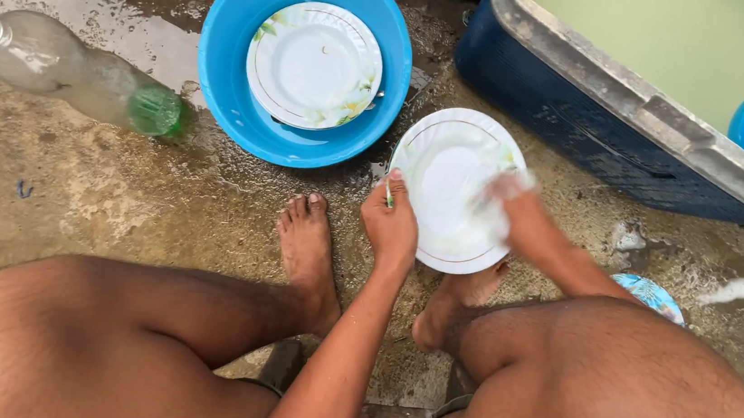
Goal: The person is washing plates and spoons using a sponge and soapy water in an outdoor setting.
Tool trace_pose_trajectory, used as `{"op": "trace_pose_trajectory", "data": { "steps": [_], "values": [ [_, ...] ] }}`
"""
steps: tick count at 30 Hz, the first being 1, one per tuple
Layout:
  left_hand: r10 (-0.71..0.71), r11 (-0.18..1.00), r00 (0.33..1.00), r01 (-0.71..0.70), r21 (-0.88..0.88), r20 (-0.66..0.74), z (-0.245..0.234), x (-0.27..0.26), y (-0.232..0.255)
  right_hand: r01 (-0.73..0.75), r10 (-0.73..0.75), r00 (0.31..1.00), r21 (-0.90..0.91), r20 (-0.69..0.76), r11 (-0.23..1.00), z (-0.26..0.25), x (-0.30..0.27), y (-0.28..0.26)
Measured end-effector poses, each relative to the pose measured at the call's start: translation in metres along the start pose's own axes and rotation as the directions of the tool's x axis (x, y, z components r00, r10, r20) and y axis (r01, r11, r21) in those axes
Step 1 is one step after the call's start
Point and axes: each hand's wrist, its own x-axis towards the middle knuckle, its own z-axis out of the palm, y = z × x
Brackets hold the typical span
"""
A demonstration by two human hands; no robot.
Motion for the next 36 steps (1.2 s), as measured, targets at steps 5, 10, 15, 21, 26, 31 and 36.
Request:
{"op": "trace_pose_trajectory", "data": {
  "steps": [5, 10, 15, 21, 26, 31, 36],
  "values": [
    [0.044, 0.999, 0.998, -0.046, 0.029, 0.054, 0.008, -0.015, 0.0, -0.291, 0.286, 0.952, -0.037, -0.107, 0.956, -0.02, 0.0, -0.018],
    [-0.121, 0.992, 0.991, 0.122, -0.012, 0.059, 0.005, -0.013, 0.003, -0.083, 0.104, 0.982, 0.133, -0.16, 0.988, -0.005, 0.013, -0.025],
    [-0.074, 0.995, 0.997, 0.074, -0.07, -0.003, -0.001, -0.005, -0.012, 0.01, -0.012, 0.993, -0.012, -0.114, 1.0, -0.011, 0.01, -0.024],
    [-0.001, 0.999, 1.0, 0.002, 0.043, -0.016, -0.004, 0.0, 0.0, -0.004, 0.007, 0.999, 0.059, -0.05, 0.998, -0.008, 0.004, -0.034],
    [0.038, 0.999, 0.999, -0.038, -0.013, 0.006, -0.005, 0.002, 0.005, -0.034, 0.049, 0.995, -0.174, 0.082, 0.984, -0.034, 0.023, -0.041],
    [0.015, 0.999, 0.996, -0.018, 0.04, 0.082, 0.006, -0.005, 0.018, -0.385, 0.384, 0.922, 0.0, -0.042, 0.923, -0.028, 0.026, -0.041],
    [0.04, 0.998, 0.999, -0.042, 0.046, 0.034, -0.01, 0.012, 0.013, -0.398, 0.369, 0.917, 0.324, 0.149, 0.858, -0.017, 0.016, -0.04]
  ]
}}
